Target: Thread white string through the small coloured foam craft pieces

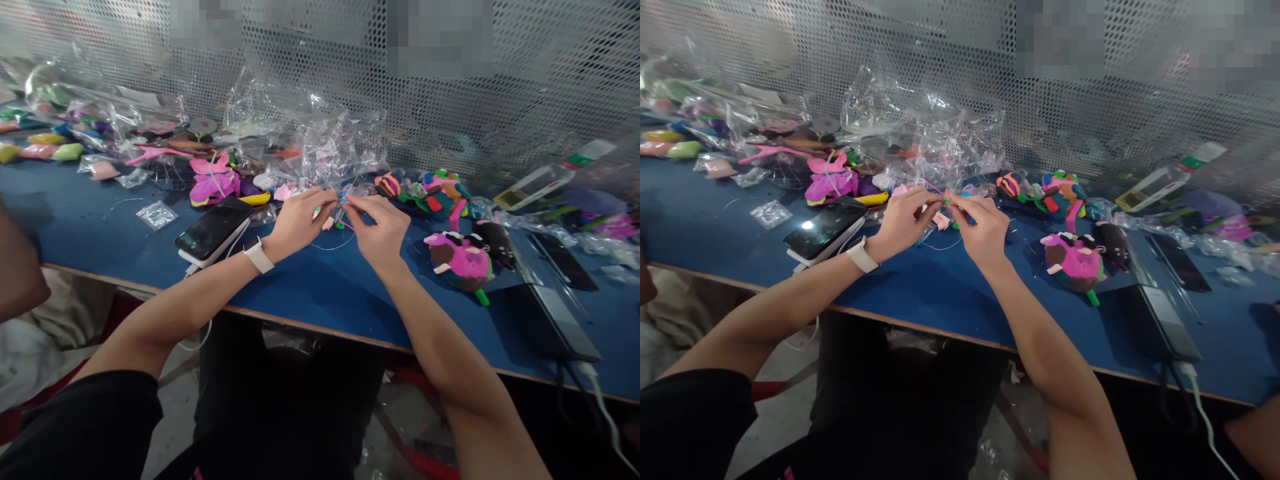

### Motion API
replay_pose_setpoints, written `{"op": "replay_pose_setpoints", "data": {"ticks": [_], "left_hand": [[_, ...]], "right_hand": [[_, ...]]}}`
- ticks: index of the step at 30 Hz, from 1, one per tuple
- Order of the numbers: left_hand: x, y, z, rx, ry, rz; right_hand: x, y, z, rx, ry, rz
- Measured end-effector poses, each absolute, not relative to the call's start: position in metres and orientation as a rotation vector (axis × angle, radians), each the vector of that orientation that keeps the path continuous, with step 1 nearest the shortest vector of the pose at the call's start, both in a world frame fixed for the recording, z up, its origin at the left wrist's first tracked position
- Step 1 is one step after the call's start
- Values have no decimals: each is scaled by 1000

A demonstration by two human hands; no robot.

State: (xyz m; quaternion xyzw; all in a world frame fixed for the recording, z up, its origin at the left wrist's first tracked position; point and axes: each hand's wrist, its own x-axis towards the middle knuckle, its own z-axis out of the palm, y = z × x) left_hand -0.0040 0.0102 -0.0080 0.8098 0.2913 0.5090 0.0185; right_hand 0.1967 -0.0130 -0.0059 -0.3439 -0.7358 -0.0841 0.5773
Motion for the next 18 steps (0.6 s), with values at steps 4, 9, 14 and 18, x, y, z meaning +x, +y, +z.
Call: {"op": "replay_pose_setpoints", "data": {"ticks": [4, 9, 14, 18], "left_hand": [[-7, 10, -7, 2554, 834, 1646], [-10, 13, -9, 2621, 848, 1656], [-12, 16, -9, 2689, 878, 1668], [-12, 16, -8, 2701, 906, 1642]], "right_hand": [[193, -16, 1, -808, -1722, -161], [190, -17, 5, -842, -1724, 153], [190, -12, 2, -887, -1588, 692], [187, -8, -1, -816, -1468, 937]]}}
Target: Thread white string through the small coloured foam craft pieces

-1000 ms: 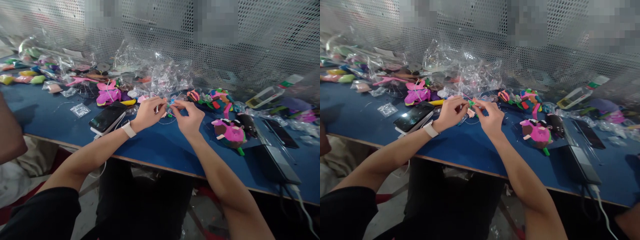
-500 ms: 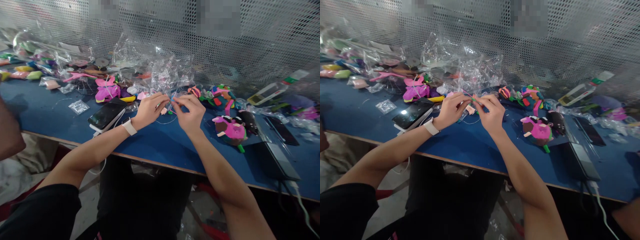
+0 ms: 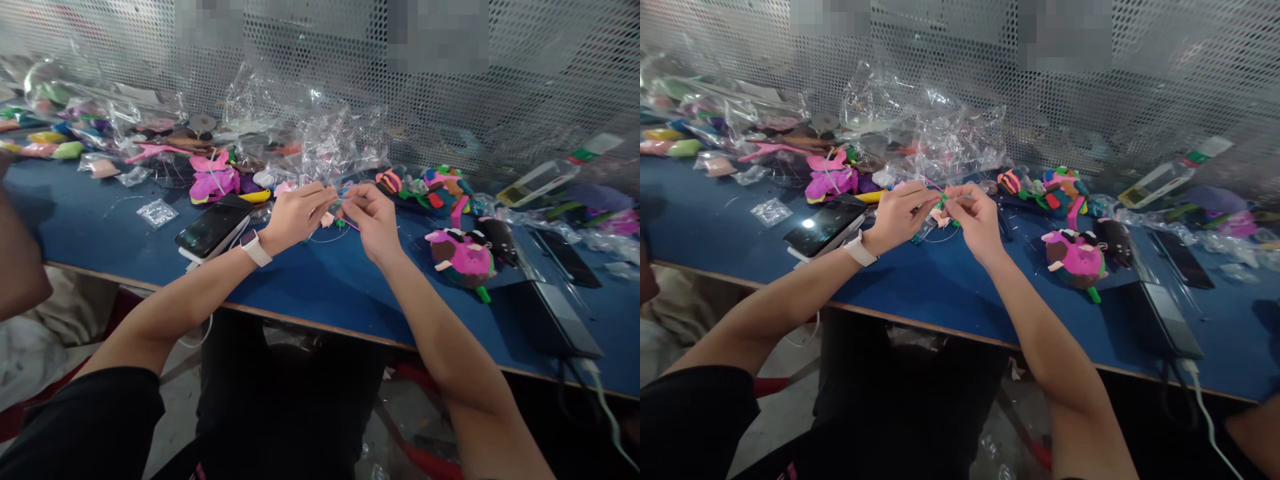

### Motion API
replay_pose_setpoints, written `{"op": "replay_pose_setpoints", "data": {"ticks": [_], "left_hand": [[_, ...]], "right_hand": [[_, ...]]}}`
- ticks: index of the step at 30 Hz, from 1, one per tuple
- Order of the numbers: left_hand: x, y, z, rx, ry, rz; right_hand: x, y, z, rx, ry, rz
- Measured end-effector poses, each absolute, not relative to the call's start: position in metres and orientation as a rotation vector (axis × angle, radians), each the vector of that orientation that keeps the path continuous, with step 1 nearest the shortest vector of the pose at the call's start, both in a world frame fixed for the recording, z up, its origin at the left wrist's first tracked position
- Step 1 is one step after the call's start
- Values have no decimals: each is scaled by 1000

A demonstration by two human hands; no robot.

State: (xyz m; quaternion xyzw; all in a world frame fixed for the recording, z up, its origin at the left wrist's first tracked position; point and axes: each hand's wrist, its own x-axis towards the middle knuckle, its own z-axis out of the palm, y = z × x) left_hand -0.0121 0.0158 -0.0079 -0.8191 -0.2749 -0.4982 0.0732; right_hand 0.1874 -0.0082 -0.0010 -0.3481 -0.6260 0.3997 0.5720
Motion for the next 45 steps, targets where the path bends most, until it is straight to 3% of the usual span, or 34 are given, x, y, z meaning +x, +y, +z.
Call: {"op": "replay_pose_setpoints", "data": {"ticks": [3, 10, 15, 21, 28, 38, 45], "left_hand": [[-12, 16, -6, -2483, -862, -1535], [-10, 13, -6, -2545, -852, -1551], [-9, 9, -4, -2549, -829, -1561], [-10, 10, -4, -2502, -816, -1567], [-12, 8, -10, -2494, -726, -1439], [-4, 5, -1, -2550, -922, -1589], [-3, 5, -3, -2565, -891, -1610]], "right_hand": [[189, -9, -2, -795, -1517, 899], [201, -14, 7, -880, -1812, 182], [203, -14, 9, -815, -1843, -1], [199, -14, 11, -856, -1707, 344], [205, 2, 3, -850, -1574, 1083], [194, -19, 2, -805, -1709, -51], [200, -16, 0, -838, -1778, -221]]}}
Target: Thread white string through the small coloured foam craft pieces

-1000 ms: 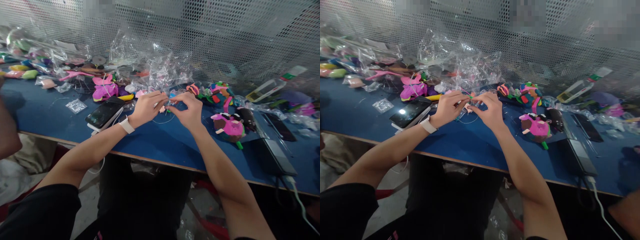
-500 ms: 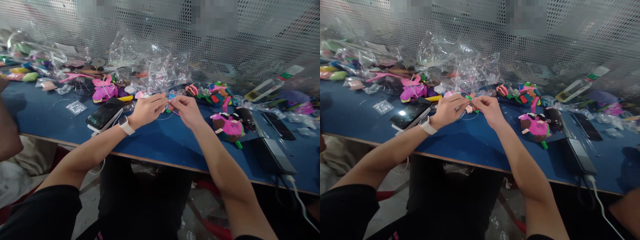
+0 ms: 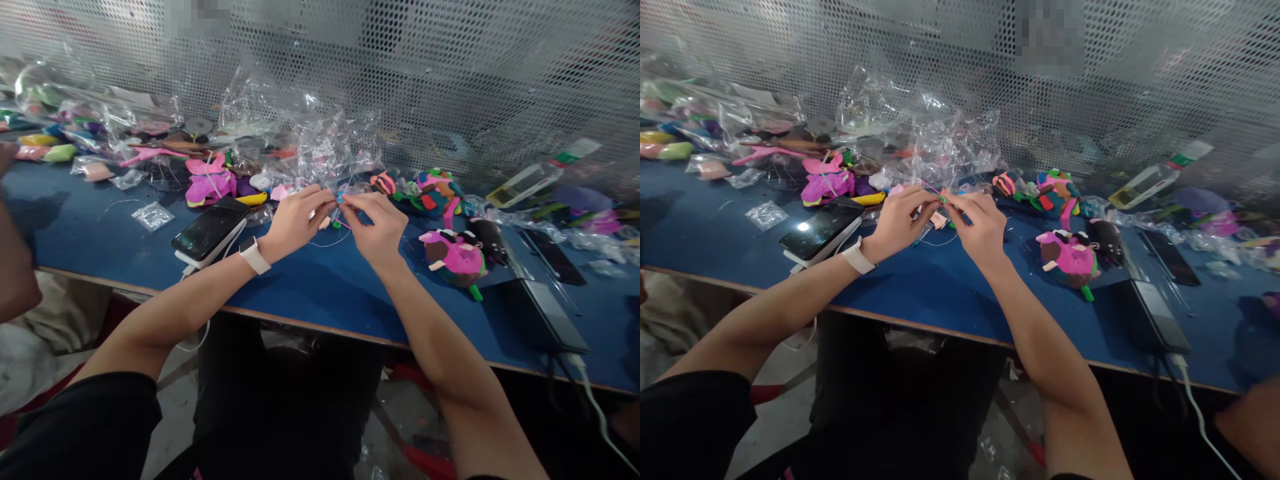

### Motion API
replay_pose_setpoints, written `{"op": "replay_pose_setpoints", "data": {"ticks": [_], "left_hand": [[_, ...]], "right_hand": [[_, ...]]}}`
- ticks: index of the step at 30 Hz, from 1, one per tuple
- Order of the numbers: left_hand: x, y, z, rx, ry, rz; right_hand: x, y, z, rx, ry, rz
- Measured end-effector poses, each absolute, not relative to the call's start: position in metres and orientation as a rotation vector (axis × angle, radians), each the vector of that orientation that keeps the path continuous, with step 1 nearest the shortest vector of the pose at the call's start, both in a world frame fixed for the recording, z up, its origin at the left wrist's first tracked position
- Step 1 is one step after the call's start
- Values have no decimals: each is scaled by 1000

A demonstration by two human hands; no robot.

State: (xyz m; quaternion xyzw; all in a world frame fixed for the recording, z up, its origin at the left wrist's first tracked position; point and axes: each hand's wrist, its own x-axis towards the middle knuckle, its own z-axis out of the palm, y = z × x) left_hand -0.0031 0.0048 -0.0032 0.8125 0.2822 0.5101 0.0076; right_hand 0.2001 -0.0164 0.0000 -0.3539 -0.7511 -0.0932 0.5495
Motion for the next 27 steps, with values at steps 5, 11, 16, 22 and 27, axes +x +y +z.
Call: {"op": "replay_pose_setpoints", "data": {"ticks": [5, 11, 16, 22, 27], "left_hand": [[-6, 9, -5, 2593, 928, 1621], [-9, 10, -7, 2636, 960, 1570], [-10, 12, -8, 2711, 954, 1602], [-11, 16, -8, 2692, 976, 1637], [-10, 15, -10, 2698, 940, 1587]], "right_hand": [[198, -17, 5, -871, -1799, -130], [197, -17, 12, -932, -1838, 68], [200, -11, 9, -898, -1732, 556], [200, -19, 12, -908, -1877, 200], [207, -13, 5, -883, -1904, -54]]}}
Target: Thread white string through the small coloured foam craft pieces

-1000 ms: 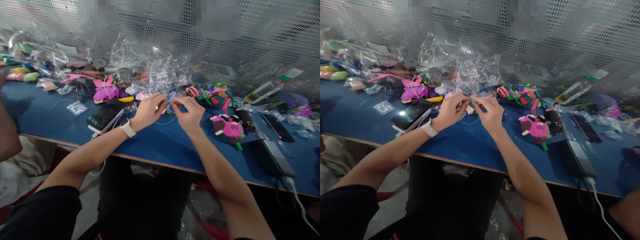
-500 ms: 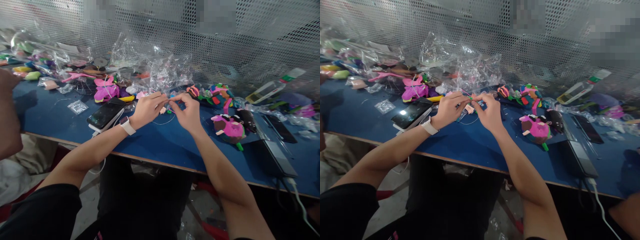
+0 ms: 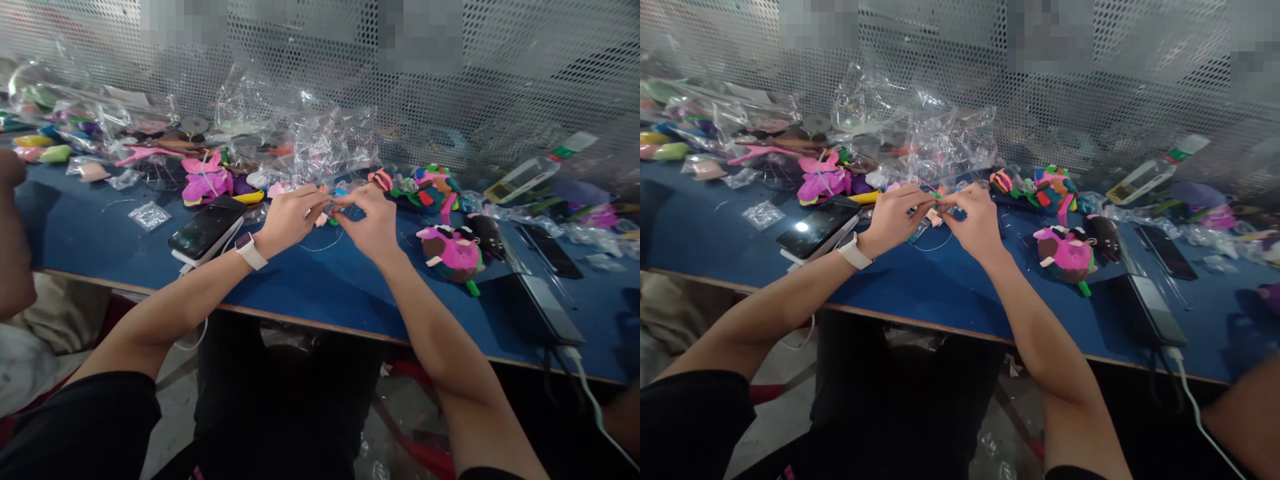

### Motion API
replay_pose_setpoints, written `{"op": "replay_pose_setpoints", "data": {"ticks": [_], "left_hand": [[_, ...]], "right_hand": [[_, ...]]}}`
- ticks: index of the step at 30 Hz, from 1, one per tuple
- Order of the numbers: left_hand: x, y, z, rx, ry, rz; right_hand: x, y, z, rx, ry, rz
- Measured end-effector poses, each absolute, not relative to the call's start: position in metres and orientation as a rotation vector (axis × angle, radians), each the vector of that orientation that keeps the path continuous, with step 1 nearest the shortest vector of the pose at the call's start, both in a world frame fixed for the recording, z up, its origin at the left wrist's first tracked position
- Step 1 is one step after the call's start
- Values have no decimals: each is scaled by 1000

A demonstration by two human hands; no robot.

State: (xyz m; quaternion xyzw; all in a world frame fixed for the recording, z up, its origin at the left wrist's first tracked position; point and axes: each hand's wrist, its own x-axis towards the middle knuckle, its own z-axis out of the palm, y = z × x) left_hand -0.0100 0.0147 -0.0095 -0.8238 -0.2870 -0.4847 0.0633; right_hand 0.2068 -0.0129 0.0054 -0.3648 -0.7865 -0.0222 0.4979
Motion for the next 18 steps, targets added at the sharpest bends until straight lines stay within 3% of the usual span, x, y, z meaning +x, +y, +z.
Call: {"op": "replay_pose_setpoints", "data": {"ticks": [3, 6, 14, 18], "left_hand": [[-10, 13, -9, -2506, -846, -1454], [-11, 11, -8, -2518, -850, -1432], [-9, 6, -7, -2465, -753, -1434], [-7, 5, -4, -2424, -787, -1537]], "right_hand": [[210, -9, 5, -893, -1940, -100], [210, -12, 11, -887, -1901, 52], [204, -7, 14, -894, -1558, 1054], [200, -7, 12, -866, -1541, 881]]}}
